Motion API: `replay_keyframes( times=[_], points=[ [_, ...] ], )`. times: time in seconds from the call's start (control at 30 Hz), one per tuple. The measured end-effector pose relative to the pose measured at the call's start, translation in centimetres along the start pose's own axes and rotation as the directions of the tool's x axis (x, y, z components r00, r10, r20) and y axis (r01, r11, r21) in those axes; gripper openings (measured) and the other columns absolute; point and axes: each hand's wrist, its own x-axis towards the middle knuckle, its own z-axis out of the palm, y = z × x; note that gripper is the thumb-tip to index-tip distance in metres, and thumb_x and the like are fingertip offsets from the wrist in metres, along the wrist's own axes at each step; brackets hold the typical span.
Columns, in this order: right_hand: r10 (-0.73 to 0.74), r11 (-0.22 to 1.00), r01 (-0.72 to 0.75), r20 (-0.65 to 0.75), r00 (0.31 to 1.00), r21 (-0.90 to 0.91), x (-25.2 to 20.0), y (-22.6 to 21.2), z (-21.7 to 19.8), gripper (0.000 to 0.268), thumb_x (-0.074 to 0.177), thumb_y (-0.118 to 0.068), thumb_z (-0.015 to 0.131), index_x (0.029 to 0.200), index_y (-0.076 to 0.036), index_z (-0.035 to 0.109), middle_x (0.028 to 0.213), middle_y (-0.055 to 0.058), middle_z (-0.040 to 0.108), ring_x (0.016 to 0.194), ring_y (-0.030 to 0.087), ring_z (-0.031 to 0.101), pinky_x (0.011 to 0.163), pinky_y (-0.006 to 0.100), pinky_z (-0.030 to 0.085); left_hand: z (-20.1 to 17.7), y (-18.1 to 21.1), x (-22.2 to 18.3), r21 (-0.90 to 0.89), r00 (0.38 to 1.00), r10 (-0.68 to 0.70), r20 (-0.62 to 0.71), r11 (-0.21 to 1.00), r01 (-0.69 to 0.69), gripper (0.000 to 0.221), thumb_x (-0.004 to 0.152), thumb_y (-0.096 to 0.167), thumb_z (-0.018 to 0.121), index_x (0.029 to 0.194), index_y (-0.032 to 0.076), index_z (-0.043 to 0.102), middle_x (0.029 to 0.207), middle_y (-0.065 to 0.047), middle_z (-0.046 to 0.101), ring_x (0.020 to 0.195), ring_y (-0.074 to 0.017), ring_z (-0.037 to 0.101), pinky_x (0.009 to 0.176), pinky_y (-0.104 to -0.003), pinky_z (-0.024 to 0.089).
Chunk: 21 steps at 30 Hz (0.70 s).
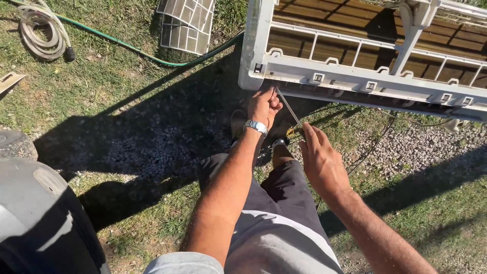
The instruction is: The person removes the front panel of an air conditioning unit and uses a screwdriver to work on the internal electrical components.
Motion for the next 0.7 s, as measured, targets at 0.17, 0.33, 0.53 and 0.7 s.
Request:
replay_keyframes(
  times=[0.17,0.33,0.53,0.7],
  points=[
    [0.031,0.998,-0.031,-0.009,0.999,0.062,-1.5,1.6,1.1,0.042,0.105,-0.018,0.052,0.142,0.002,0.054,0.124,0.029,0.064,0.105,0.048,0.07,0.083,0.058,0.062,-1.3,-0.5,-3.5,0.219,0.998,-0.065,-0.006,0.973,0.065,0.019,0.095,0.017,0.07,0.101,0.0,0.074,0.061,0.004,0.048,0.049,-0.0038,0.051,0.054,-0.033,0.064],
    [-0.022,1.0,0.022,0.001,1.0,-0.008,-0.6,1.9,0.7,0.042,0.105,-0.02,0.053,0.143,-0.001,0.055,0.123,0.026,0.065,0.107,0.043,0.071,0.083,0.053,0.063,-3.4,0.2,-4.8,0.058,0.994,-0.105,0.036,0.993,0.103,0.028,0.1,0.021,0.066,0.119,0.001,0.07,0.067,0.005,0.044,0.058,-0.0038,0.05,0.069,-0.031,0.063],
    [-0.052,0.997,0.054,0.032,0.998,-0.062,0.5,-0.3,-0.7,0.043,0.105,-0.019,0.053,0.144,-0.002,0.055,0.123,0.026,0.065,0.107,0.041,0.071,0.084,0.052,0.063,-2.4,1.0,-2.7,0.05,0.998,-0.042,0.056,0.998,0.04,0.023,0.093,0.022,0.079,0.108,0.005,0.074,0.067,0.004,0.048,0.058,-0.0054,0.055,0.071,-0.032,0.064],
    [-0.047,0.997,0.051,0.067,0.997,-0.064,2.3,-1.0,-0.3,0.045,0.104,-0.022,0.055,0.144,-0.002,0.055,0.125,0.024,0.066,0.109,0.04,0.071,0.085,0.052,0.062,-3.1,-0.6,-0.7,0.032,0.999,-0.04,0.026,0.999,0.039,0.015,0.091,0.019,0.08,0.096,0.008,0.071,0.065,0.005,0.048,0.055,-0.0051,0.054,0.067,-0.03,0.062]
  ],
)
